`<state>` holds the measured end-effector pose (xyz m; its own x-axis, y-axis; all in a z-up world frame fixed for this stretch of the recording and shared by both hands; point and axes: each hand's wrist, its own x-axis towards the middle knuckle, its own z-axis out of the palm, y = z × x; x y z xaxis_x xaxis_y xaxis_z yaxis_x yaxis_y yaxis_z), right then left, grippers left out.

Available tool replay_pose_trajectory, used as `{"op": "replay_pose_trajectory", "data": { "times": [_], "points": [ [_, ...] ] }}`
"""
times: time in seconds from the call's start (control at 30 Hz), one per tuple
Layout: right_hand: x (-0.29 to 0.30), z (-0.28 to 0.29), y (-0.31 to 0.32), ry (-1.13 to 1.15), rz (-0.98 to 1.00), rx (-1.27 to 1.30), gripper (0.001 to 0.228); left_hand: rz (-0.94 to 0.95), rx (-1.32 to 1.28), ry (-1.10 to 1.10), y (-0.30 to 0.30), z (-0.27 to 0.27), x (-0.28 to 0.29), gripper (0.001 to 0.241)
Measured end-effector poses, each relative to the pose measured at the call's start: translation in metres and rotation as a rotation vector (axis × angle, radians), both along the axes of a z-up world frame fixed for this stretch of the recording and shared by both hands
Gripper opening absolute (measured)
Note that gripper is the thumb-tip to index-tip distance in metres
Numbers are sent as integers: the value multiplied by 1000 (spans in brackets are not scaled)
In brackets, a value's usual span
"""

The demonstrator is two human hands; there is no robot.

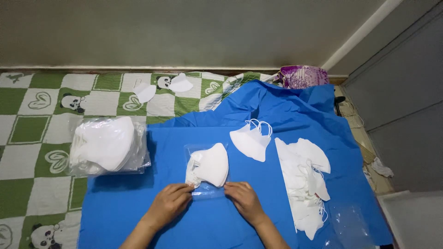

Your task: Packaging individual face masks into clear plastic bags and stacking them

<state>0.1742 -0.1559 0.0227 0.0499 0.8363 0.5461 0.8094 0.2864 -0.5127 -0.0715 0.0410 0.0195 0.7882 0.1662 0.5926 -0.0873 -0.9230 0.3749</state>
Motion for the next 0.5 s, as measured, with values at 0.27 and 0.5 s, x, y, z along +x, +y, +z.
{"op": "replay_pose_trajectory", "data": {
  "times": [0.27,0.5],
  "points": [
    [11,-13,22,191,-143,-144,14,347,-464,161,-3,-44,11,19],
    [11,7,50,700,-360,-577,10,641,-762,406,-7,-32,31,23]
  ]
}}
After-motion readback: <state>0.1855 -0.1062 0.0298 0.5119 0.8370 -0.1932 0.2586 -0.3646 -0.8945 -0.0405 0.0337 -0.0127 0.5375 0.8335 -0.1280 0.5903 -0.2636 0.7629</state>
